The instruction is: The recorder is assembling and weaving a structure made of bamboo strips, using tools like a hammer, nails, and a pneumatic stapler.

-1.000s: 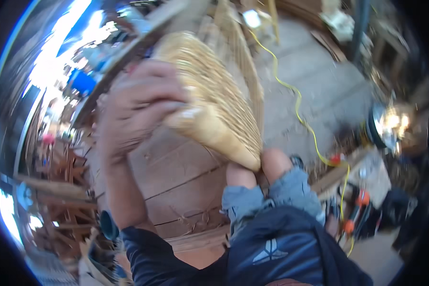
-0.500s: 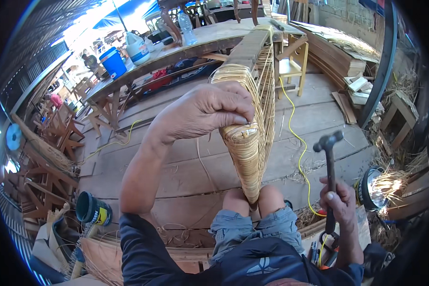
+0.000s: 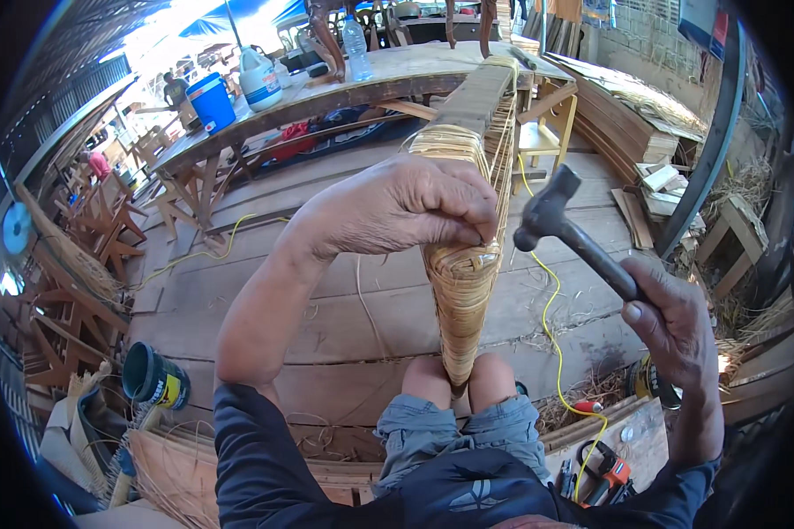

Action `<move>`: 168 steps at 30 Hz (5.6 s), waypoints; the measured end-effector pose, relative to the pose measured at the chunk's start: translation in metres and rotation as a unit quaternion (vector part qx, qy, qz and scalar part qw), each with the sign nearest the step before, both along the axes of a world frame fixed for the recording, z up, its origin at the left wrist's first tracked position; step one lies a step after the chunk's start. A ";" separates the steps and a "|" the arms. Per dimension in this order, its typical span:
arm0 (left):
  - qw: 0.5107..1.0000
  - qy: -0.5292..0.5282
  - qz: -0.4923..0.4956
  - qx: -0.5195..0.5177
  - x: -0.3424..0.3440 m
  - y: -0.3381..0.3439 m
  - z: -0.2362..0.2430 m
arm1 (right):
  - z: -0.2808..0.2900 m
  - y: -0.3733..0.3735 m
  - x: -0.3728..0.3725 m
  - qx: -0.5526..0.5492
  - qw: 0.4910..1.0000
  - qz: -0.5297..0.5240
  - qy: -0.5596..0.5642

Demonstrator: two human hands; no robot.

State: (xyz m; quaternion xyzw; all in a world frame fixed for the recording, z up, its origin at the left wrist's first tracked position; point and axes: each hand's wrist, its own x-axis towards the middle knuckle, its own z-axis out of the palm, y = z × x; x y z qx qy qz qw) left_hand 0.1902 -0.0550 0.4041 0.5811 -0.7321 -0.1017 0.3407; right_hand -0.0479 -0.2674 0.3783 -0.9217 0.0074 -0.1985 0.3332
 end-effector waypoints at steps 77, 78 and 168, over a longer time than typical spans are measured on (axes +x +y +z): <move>0.974 0.217 0.027 -0.062 0.009 0.005 -0.024 | 0.017 0.009 0.022 0.023 1.000 0.011 0.002; 0.974 0.214 0.034 -0.063 0.010 0.003 -0.025 | 0.013 0.008 0.022 0.040 0.998 0.003 -0.044; 0.861 -0.038 0.211 -0.461 -0.033 -0.021 -0.113 | 0.016 -0.005 0.032 -0.083 0.995 0.039 0.043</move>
